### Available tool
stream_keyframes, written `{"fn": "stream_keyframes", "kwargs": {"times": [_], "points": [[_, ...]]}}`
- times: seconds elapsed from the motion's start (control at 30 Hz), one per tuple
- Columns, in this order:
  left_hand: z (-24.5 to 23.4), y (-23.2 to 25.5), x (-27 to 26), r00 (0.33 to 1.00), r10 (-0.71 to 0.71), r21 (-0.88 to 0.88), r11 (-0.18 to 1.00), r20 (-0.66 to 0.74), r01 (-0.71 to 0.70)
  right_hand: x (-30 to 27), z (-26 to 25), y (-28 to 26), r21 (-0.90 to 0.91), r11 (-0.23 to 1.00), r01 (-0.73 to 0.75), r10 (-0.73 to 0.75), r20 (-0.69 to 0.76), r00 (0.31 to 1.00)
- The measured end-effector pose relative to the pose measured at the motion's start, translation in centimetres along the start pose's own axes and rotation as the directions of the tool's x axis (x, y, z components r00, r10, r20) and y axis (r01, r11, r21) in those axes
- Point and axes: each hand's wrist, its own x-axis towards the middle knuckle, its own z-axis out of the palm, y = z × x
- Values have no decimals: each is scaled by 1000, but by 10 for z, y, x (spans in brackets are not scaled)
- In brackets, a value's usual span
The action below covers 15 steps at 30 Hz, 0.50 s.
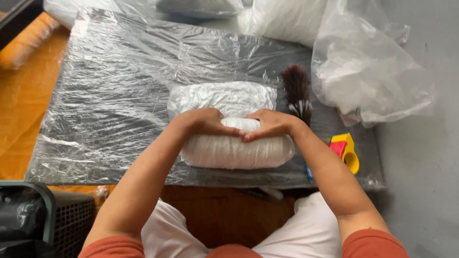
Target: Compressing a cushion by placing it in a plastic bag, using a vacuum cleaner to remove the air, and sealing the bag with tape.
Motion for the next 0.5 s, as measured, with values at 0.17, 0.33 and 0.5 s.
{"fn": "stream_keyframes", "kwargs": {"times": [0.17,0.33,0.5], "points": [[6,19,-11,977,76,184,982,-201,-38,23,-1,33,98,995,28,-36,78,996],[46,30,-10,772,397,602,798,-497,-23,36,-2,48,128,991,22,-32,80,996],[66,4,31,703,450,587,808,-551,-57,26,-5,29,53,997,48,-53,82,995]]}}
